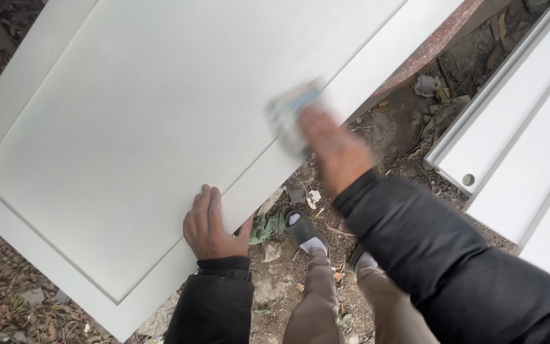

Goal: The person sands a white painted wooden door panel using a sanding block. They rub the surface and edges repeatedly, moving along the panel to smooth the finish.

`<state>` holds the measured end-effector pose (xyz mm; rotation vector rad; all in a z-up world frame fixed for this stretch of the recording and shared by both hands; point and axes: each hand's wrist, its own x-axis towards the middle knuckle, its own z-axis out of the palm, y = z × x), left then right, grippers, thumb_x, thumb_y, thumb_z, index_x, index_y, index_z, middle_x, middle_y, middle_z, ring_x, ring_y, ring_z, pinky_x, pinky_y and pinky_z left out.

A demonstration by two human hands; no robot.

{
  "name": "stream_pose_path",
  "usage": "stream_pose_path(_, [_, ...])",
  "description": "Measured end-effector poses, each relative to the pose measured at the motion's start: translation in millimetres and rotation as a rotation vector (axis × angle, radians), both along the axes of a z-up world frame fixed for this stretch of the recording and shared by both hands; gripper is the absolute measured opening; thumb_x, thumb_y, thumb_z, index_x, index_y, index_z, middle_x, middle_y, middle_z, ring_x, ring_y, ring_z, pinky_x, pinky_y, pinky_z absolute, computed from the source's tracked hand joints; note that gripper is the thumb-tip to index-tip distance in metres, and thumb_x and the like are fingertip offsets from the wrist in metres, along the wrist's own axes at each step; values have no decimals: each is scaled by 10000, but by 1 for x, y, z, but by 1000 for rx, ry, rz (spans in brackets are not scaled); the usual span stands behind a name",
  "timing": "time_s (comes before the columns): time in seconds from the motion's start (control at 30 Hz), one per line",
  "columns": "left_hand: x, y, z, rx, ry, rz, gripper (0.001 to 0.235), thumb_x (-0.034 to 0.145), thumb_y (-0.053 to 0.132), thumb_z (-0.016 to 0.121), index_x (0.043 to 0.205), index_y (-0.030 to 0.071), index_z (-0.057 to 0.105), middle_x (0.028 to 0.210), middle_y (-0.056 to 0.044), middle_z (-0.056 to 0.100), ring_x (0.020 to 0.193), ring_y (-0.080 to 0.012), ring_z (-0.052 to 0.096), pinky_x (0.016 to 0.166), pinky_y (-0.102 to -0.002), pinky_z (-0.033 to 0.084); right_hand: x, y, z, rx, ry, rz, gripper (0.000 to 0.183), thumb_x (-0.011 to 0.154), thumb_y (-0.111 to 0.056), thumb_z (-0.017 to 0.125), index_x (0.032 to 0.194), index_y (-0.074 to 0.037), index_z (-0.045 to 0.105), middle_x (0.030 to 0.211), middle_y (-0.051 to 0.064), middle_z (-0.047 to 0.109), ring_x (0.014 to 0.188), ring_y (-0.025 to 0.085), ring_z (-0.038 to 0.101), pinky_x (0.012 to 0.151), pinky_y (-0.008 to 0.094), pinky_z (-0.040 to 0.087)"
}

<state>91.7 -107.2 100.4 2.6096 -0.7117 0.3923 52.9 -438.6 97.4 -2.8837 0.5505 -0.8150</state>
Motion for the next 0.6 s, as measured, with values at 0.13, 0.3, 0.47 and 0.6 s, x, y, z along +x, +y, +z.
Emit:
stream_pose_path(0.13, [-10, 2, -4, 45, 91, 57, 1088, 708, 358, 1104, 1671, 102, 667, 1773, -136, 624, 1582, -398, 601, 1341, -579, 379, -8, 54, 51, 137, 112, 482, 407, 1120, -136, 744, 1522, -168, 799, 1507, 88, 823, 1440, 230, 752, 1317, 419, 552])
stream_pose_path(0.3, [-3, 4, 3, 23, 113, 49, 1123, 639, 316, 1137, 1655, 120, 699, 1734, -123, 660, 1551, -401, 628, 1337, -593, 399, 11, -15, 8, 286, 138, 20, 421, 1309, -226, 577, 1657, -48, 732, 1787, 141, 645, 1688, 318, 519, 1445, 527, 330])
stream_pose_path(0.47, [-1, 10, -2, 124, 176, 38, 1193, 712, 402, 1099, 1745, 118, 573, 1782, -104, 594, 1593, -363, 576, 1359, -547, 364, 10, 82, 34, 156, 212, 520, 473, 1074, -116, 774, 1546, -149, 779, 1688, 103, 706, 1523, 269, 695, 1355, 541, 504])
stream_pose_path(0.6, [0, 9, 17, 12, 315, 106, 1474, 631, 326, 1145, 1862, 112, 364, 1795, -105, 605, 1593, -354, 590, 1357, -555, 374, 29, 4, 37, 188, 115, 173, 415, 1177, -13, 698, 1583, -51, 774, 1693, 177, 706, 1599, 382, 617, 1372, 642, 421])
